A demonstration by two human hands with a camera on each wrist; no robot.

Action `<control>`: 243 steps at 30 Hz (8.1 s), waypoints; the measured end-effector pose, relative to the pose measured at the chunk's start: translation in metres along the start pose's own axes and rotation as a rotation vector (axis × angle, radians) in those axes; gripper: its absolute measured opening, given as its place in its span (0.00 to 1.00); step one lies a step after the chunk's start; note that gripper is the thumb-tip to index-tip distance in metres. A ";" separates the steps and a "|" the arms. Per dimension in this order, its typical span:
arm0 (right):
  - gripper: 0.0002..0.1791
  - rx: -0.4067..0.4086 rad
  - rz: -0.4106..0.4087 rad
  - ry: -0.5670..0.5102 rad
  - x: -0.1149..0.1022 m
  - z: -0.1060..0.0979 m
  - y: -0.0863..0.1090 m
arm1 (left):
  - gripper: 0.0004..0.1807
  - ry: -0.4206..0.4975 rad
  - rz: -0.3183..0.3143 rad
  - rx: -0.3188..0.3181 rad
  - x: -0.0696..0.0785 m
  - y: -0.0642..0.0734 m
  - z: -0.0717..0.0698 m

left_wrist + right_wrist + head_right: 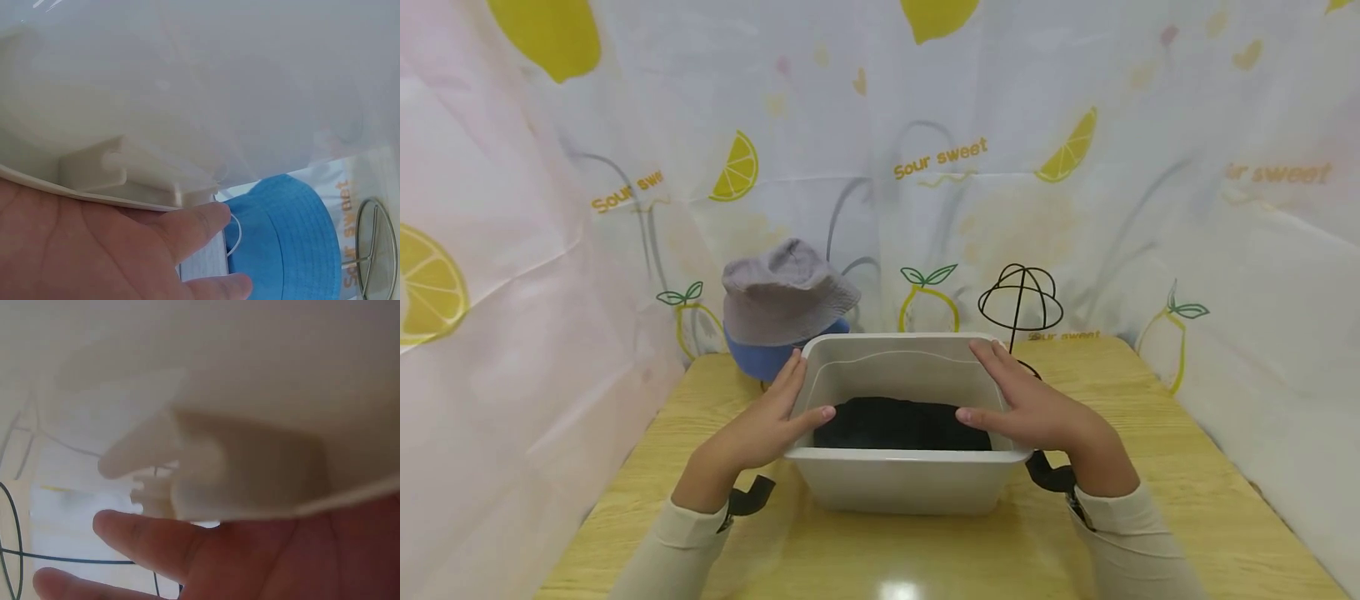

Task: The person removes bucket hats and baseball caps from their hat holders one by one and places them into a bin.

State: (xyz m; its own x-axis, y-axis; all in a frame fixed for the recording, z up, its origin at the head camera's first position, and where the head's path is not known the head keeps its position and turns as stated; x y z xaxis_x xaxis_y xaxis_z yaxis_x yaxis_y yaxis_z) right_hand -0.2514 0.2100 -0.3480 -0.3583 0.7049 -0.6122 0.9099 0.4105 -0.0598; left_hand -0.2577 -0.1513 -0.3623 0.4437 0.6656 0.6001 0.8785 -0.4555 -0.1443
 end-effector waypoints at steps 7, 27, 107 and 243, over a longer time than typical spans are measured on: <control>0.55 0.023 0.062 0.015 -0.003 0.007 -0.003 | 0.63 0.006 0.000 0.005 0.000 0.001 -0.002; 0.58 0.040 0.112 0.089 0.001 0.010 -0.002 | 0.64 0.004 -0.029 -0.014 -0.002 0.000 0.001; 0.50 0.015 0.087 0.037 0.001 0.006 0.003 | 0.57 -0.762 0.056 0.130 0.041 -0.072 -0.100; 0.51 0.043 0.083 0.013 0.004 0.006 0.002 | 0.50 -0.215 0.387 0.802 0.091 -0.046 -0.165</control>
State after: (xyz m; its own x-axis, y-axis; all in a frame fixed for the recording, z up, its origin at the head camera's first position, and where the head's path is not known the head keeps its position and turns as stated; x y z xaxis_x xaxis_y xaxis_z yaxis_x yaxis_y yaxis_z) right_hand -0.2497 0.2097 -0.3552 -0.2836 0.7433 -0.6059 0.9447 0.3251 -0.0434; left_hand -0.2867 -0.1678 -0.1711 0.6857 0.6842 0.2482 0.4858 -0.1763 -0.8561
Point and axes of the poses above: each hand's wrist, its own y-axis away from the middle knuckle, its own z-axis out of the palm, x = y × z, the point moved 5 cm from there along -y, towards the middle knuckle, and after that the axes turned 7 degrees about z, right-handed, at the moved point
